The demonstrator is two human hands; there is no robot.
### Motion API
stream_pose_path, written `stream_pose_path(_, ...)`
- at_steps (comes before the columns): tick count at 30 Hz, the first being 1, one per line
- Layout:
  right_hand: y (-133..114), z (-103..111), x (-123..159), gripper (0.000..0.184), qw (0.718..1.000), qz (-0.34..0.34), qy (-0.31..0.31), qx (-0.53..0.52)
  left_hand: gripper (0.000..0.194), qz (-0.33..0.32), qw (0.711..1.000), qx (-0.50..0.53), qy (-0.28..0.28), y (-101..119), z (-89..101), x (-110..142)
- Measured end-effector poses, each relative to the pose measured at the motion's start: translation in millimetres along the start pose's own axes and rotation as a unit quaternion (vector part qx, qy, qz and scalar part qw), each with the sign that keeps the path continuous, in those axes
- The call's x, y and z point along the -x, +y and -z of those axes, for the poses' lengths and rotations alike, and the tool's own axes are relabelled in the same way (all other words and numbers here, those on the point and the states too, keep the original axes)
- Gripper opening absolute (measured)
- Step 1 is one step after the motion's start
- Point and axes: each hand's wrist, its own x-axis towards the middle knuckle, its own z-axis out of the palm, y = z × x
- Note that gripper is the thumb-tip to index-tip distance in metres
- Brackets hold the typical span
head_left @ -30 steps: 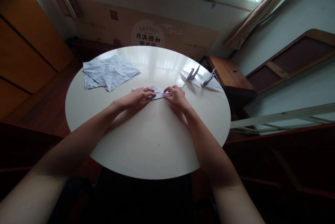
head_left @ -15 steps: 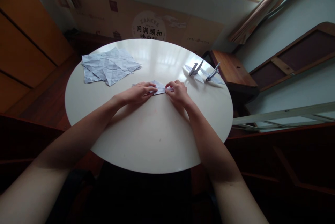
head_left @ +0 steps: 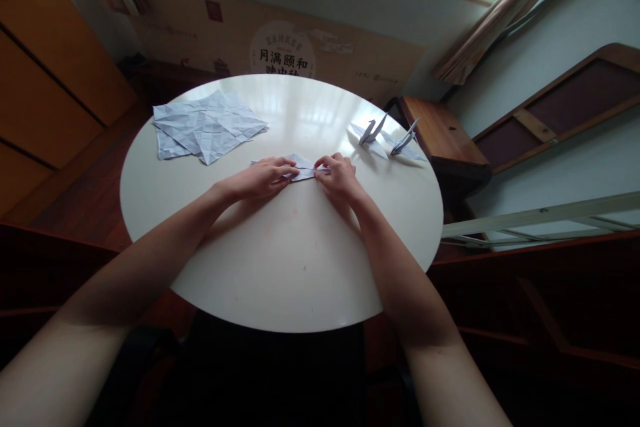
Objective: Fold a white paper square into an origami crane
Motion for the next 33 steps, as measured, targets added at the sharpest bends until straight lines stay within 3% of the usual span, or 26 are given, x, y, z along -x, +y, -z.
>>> stream_pose_path(33, -2.5, 2.7, 0.8, 0.026, 1.000, -0.004, -0.010, 0.009, 0.039, -0.006, 1.000, -0.002, 0.005, -3.3, -1.9, -0.1)
